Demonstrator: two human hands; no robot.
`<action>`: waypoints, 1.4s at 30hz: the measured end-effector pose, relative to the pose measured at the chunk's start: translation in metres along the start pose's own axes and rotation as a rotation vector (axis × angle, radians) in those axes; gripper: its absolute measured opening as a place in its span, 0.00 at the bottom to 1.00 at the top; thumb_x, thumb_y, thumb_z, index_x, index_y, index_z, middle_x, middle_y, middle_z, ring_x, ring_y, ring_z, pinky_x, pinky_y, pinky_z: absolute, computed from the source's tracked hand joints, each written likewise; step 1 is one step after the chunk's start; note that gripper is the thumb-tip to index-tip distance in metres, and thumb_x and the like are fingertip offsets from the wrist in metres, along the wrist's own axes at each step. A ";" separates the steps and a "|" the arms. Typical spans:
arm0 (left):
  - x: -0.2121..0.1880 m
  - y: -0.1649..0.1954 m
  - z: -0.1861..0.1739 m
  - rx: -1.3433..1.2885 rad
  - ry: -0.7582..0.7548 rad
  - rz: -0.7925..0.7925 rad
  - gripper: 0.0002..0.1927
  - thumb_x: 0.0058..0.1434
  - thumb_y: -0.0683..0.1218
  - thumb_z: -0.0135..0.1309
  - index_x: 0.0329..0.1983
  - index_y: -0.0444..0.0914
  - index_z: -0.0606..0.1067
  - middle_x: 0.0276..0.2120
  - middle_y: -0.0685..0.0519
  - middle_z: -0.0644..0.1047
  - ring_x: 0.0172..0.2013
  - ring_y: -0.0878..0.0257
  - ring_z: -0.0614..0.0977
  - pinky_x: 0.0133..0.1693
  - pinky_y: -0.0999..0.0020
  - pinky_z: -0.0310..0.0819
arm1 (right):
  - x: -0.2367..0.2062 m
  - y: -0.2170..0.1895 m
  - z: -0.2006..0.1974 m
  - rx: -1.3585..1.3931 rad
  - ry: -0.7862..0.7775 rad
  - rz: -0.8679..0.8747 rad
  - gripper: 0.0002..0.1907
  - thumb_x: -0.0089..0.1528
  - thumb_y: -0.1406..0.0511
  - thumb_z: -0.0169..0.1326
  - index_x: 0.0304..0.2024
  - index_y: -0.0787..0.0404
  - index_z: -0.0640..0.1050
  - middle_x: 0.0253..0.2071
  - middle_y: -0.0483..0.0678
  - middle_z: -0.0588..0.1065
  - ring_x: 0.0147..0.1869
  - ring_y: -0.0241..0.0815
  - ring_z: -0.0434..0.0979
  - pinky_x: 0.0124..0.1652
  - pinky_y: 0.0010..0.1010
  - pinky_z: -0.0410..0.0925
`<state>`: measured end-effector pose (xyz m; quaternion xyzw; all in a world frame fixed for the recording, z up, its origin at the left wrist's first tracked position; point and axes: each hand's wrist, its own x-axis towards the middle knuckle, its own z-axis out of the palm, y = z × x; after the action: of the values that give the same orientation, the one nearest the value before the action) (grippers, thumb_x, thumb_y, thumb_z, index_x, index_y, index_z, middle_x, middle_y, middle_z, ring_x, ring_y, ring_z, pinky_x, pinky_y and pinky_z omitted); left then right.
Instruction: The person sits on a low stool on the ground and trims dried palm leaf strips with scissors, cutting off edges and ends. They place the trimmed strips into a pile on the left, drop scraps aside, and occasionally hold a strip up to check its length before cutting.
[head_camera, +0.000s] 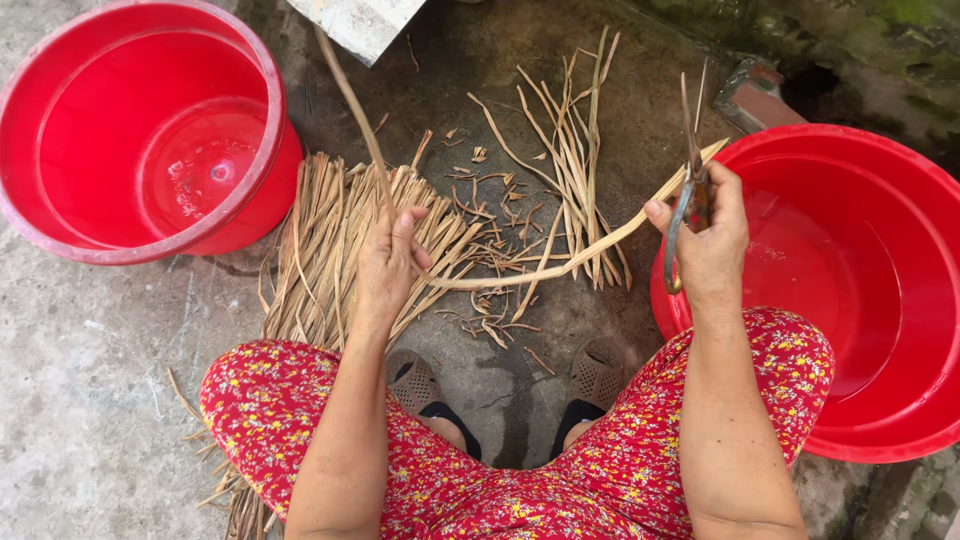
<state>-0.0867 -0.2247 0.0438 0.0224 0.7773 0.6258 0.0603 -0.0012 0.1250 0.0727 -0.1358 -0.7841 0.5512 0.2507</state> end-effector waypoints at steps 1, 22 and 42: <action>-0.003 0.004 -0.002 0.081 -0.006 -0.002 0.20 0.75 0.56 0.41 0.56 0.42 0.78 0.18 0.58 0.72 0.21 0.72 0.74 0.24 0.74 0.66 | 0.000 0.000 -0.002 -0.003 0.008 -0.011 0.32 0.61 0.65 0.70 0.64 0.61 0.70 0.49 0.39 0.73 0.51 0.30 0.72 0.54 0.22 0.69; -0.032 0.026 -0.005 0.628 -0.619 -0.072 0.18 0.69 0.58 0.45 0.57 0.54 0.79 0.19 0.55 0.78 0.26 0.63 0.83 0.37 0.60 0.75 | -0.019 0.013 0.039 0.132 -0.524 0.346 0.36 0.56 0.60 0.67 0.65 0.59 0.70 0.48 0.43 0.76 0.51 0.33 0.76 0.50 0.25 0.72; -0.023 0.014 -0.024 0.016 -0.583 -0.175 0.17 0.73 0.48 0.46 0.59 0.41 0.78 0.27 0.53 0.80 0.29 0.70 0.79 0.31 0.76 0.72 | -0.056 0.013 0.093 0.208 -0.608 0.521 0.32 0.52 0.65 0.68 0.58 0.56 0.72 0.42 0.40 0.82 0.32 0.26 0.77 0.24 0.18 0.66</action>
<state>-0.0677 -0.2473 0.0637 0.1343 0.7311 0.5794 0.3344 -0.0058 0.0284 0.0221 -0.1350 -0.7020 0.6874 -0.1280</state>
